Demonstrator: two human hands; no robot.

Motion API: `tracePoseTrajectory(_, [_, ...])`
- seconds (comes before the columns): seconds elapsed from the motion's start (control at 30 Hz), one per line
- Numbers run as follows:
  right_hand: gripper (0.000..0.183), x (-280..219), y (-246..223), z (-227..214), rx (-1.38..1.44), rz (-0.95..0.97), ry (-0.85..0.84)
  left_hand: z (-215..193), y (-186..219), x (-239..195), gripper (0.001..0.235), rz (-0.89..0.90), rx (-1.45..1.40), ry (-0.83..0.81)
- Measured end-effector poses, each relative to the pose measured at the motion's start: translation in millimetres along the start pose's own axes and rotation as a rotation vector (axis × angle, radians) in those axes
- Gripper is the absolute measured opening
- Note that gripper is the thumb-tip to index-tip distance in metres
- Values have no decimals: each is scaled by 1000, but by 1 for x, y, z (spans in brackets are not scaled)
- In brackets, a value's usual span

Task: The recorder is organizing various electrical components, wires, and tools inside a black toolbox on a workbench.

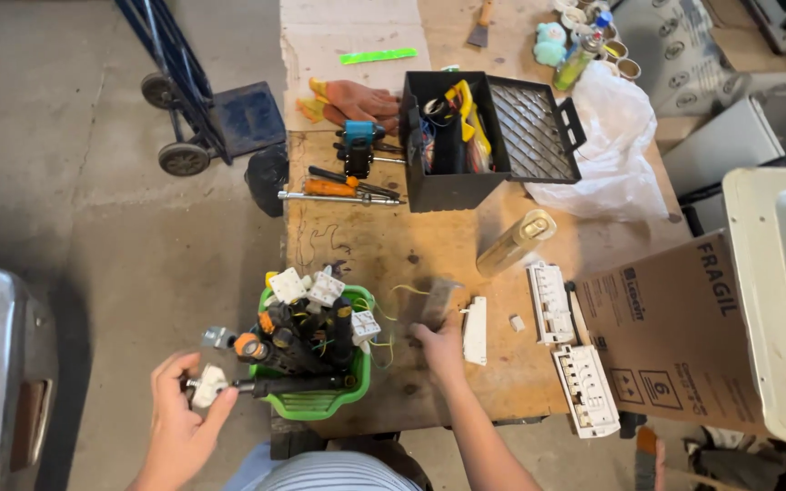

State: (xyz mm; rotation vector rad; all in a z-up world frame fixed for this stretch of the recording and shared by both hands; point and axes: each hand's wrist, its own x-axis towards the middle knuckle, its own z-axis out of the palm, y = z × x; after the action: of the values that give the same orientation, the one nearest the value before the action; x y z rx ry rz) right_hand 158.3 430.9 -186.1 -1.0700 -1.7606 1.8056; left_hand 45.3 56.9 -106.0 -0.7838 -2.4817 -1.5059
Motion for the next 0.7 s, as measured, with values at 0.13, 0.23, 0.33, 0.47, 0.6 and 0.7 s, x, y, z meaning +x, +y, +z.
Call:
tracePoseTrajectory(0.13, [27,-15,3,-11,229,-149,-57,-5,-13,-4,71,-81,-76,14])
tracePoseTrajectory(0.23, [27,-19,21,-20,552,-279,-206,-2,-47,-14,70,-271,-371,-70])
tracePoseTrajectory(0.33, [29,-48,-41,-6,689,-504,-411,1,-62,-20,64,-347,-595,-130])
tracePoseTrajectory(0.47, [28,-66,-97,17,246,-590,-425,-14,-12,-18,53,-150,-417,-60])
tracePoseTrajectory(0.6, [22,-51,-104,17,264,-557,-437,-59,66,7,51,229,-147,57])
tracePoseTrajectory(0.7, [28,-63,-120,14,134,-582,-603,-99,90,44,55,462,-264,103])
